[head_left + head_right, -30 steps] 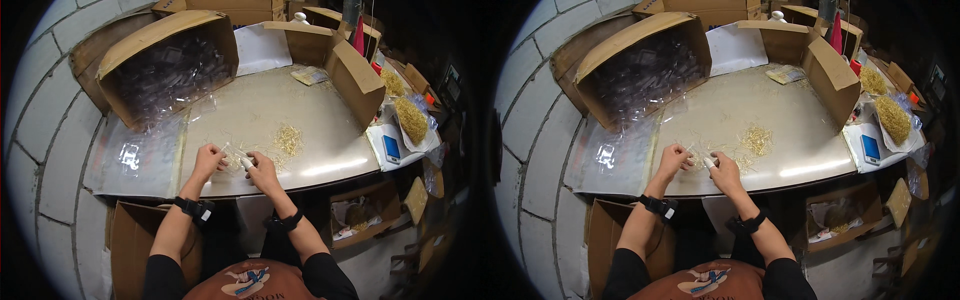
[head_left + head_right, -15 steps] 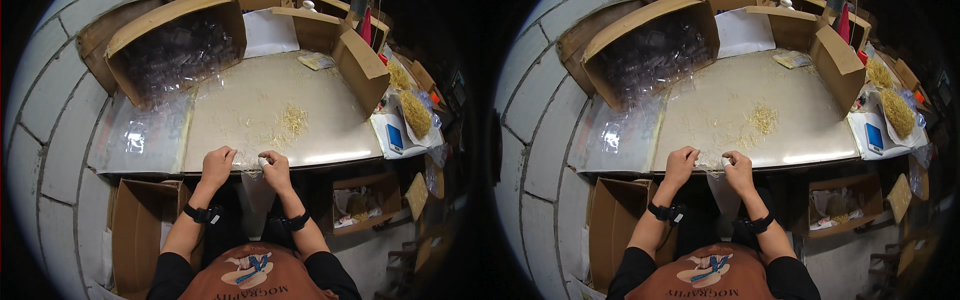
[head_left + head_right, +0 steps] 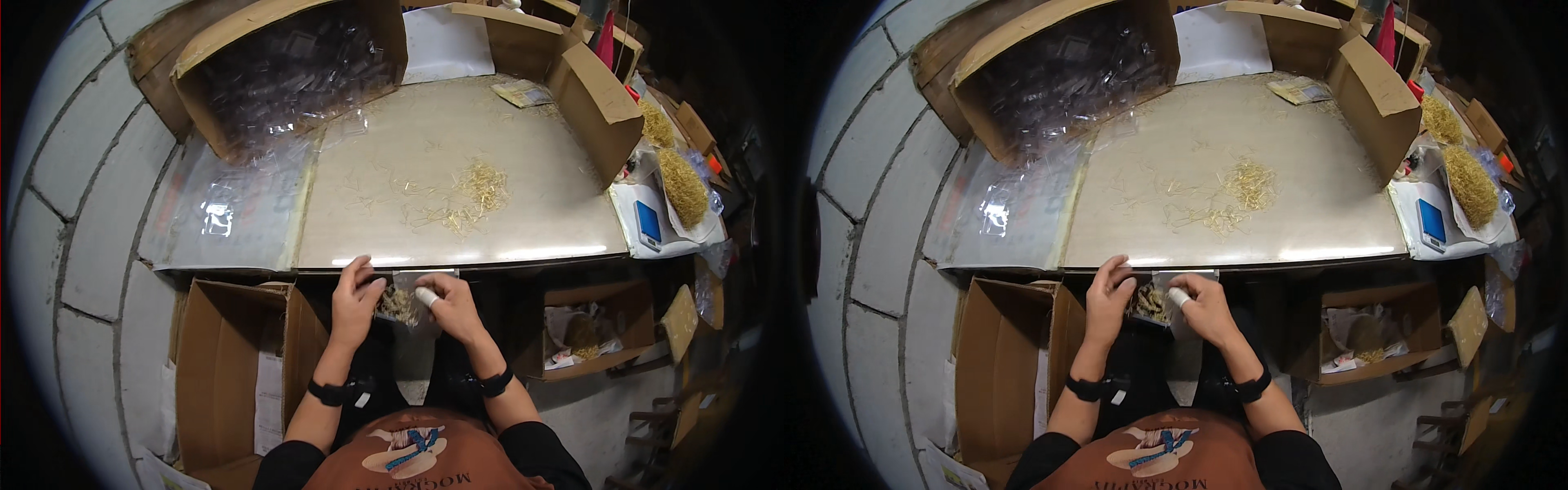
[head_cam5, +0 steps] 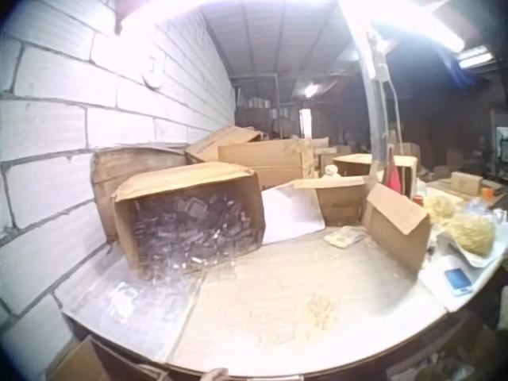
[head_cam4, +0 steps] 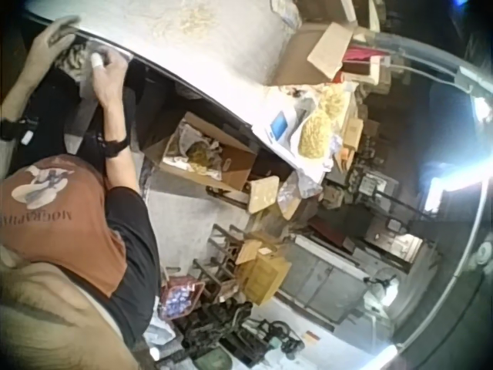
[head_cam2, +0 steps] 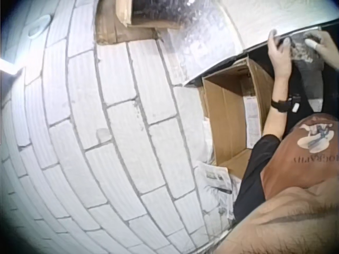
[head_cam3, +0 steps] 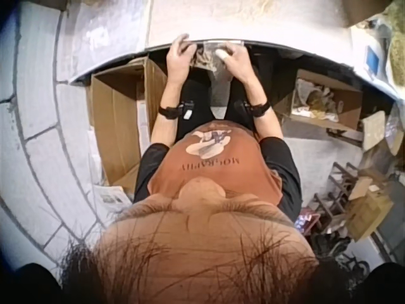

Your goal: The recorder is sorting and packing small bundles of gold-colored wire into bags and boxes on a workshop floor.

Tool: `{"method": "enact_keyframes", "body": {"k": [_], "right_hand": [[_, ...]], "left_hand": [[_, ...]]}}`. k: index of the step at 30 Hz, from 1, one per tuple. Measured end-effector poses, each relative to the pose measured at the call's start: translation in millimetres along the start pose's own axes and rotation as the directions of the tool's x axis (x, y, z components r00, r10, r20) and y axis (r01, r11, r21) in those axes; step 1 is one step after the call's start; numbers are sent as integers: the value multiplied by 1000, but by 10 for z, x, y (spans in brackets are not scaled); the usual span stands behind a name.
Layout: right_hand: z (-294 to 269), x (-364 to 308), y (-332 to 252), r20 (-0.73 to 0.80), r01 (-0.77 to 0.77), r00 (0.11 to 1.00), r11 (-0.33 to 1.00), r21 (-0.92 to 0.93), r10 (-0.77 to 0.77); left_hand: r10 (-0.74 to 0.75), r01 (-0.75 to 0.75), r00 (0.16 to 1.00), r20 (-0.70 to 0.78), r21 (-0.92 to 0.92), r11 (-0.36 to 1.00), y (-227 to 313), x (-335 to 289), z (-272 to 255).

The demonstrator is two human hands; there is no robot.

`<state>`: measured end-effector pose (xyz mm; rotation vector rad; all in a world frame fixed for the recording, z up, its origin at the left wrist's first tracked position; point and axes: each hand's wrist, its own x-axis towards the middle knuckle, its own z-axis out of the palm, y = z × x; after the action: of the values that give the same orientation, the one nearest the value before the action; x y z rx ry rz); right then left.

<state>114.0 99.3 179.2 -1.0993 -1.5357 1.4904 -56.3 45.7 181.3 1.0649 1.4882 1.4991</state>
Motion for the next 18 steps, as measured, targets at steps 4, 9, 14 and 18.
{"method": "enact_keyframes", "body": {"k": [4, 9, 14, 18], "right_hand": [[64, -190, -12, 254, -19, 967, 1000, -25, 25], [104, -177, 57, 377, 121, 926, 967, -224, -29], [-525, 571, 81, -50, 329, 861, 629, -704, -506], [-891, 1233, 28, 36, 138, 965, 388, -911, -259]], "left_hand": [[-230, 433, 877, 422, -485, 760, -104, -279, -151], [-383, 541, 836, 393, -472, 696, -428, -592, -353], [-453, 558, 830, 326, -455, 694, -722, -698, -585], [-509, 600, 800, 318, -449, 662, -1194, -672, -645]]}}
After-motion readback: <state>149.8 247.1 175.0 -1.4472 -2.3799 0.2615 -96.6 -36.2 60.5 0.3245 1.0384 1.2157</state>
